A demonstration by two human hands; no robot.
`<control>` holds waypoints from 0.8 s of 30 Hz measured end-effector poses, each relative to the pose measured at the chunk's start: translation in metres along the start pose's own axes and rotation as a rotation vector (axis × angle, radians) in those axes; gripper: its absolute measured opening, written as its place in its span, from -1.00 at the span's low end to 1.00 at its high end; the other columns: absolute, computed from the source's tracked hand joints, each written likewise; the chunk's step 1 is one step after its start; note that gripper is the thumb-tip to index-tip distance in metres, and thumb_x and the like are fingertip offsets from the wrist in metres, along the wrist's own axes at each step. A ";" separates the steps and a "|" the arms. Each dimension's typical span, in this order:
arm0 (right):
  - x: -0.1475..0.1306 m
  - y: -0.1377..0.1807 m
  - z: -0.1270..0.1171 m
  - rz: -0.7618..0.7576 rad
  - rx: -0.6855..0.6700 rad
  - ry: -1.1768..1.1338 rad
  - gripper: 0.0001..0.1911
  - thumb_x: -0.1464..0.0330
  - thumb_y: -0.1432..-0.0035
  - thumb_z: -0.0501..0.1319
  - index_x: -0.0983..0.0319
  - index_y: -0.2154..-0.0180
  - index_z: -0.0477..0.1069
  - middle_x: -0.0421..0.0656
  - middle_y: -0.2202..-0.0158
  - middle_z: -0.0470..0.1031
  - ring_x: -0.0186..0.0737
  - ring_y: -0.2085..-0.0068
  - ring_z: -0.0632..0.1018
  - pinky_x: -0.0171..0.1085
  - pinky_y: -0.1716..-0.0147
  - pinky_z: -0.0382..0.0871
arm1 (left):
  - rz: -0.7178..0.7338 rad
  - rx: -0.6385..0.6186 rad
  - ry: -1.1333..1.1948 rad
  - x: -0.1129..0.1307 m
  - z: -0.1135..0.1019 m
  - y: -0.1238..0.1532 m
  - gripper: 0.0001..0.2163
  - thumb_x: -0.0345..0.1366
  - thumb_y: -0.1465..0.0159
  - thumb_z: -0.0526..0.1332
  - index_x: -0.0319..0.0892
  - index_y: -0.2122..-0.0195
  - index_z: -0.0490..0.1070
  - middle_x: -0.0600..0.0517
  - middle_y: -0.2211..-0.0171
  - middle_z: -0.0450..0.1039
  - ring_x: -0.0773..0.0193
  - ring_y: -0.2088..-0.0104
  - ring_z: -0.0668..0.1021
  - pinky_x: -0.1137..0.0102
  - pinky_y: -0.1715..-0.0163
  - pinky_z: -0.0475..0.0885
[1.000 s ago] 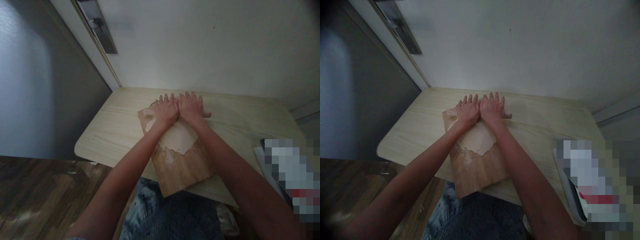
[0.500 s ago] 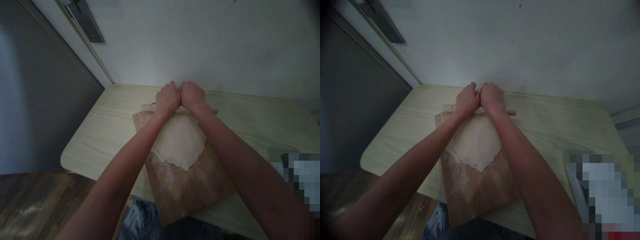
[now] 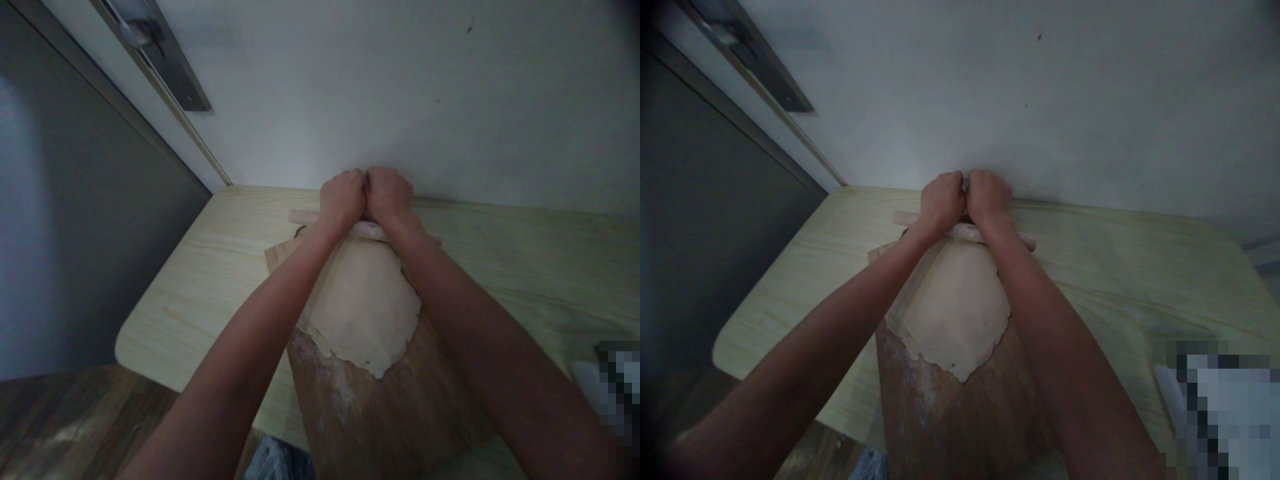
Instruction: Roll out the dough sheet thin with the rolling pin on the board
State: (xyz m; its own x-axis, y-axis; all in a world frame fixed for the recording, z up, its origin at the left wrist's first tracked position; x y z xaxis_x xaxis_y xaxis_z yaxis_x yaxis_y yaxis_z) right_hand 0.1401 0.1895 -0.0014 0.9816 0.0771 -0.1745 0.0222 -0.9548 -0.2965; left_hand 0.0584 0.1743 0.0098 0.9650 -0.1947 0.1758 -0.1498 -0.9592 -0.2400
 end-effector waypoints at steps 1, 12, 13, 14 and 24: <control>0.002 -0.002 0.002 0.014 0.008 -0.010 -0.60 0.42 -0.19 -0.16 0.31 0.25 0.44 0.04 0.27 0.49 -0.07 0.27 0.50 -0.17 0.36 0.31 | 0.017 0.004 -0.001 0.002 -0.002 -0.002 -0.69 -0.38 -0.30 -0.18 -0.24 0.17 0.33 -0.11 0.20 0.42 0.15 0.15 0.45 0.31 0.18 0.30; 0.007 -0.016 0.007 0.027 0.038 -0.028 -0.53 0.45 -0.22 -0.22 0.37 0.26 0.45 0.04 0.30 0.48 -0.13 0.22 0.50 -0.20 0.28 0.30 | -0.006 -0.016 -0.007 0.004 0.003 -0.016 -0.69 -0.37 -0.30 -0.16 -0.20 0.14 0.36 -0.10 0.15 0.41 0.13 0.13 0.44 0.30 0.17 0.30; 0.007 -0.015 0.006 0.026 0.030 -0.031 -0.56 0.45 -0.21 -0.20 0.36 0.25 0.45 0.04 0.29 0.48 -0.12 0.23 0.49 -0.19 0.29 0.30 | -0.008 -0.021 -0.012 0.004 0.004 -0.016 -0.69 -0.37 -0.30 -0.16 -0.20 0.13 0.35 -0.10 0.15 0.41 0.14 0.12 0.44 0.30 0.16 0.30; 0.006 -0.014 0.005 0.028 0.022 -0.034 -0.58 0.46 -0.20 -0.17 0.35 0.25 0.45 0.04 0.29 0.48 -0.11 0.23 0.49 -0.19 0.29 0.30 | -0.008 -0.023 -0.019 0.003 0.005 -0.017 -0.68 -0.37 -0.30 -0.16 -0.20 0.12 0.35 -0.09 0.15 0.41 0.14 0.12 0.44 0.30 0.16 0.30; -0.002 0.015 -0.011 0.066 0.006 -0.044 -0.62 0.40 -0.18 -0.14 0.29 0.24 0.43 0.05 0.26 0.49 -0.05 0.23 0.50 -0.15 0.32 0.31 | -0.141 -0.010 -0.015 -0.008 0.008 0.004 -0.66 -0.28 -0.27 -0.17 -0.19 0.17 0.37 -0.13 0.20 0.45 0.14 0.19 0.49 0.32 0.26 0.34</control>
State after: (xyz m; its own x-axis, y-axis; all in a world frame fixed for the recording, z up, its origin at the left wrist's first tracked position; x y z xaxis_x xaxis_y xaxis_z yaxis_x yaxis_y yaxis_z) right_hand 0.1401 0.1718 0.0051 0.9716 0.0268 -0.2350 -0.0434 -0.9565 -0.2886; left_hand 0.0516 0.1741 0.0000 0.9796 -0.0546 0.1932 -0.0143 -0.9788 -0.2043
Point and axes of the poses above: each hand's wrist, its own y-axis away from the middle knuckle, its own z-axis out of the palm, x = y × z, the point moved 3 cm from there along -y, towards the middle knuckle
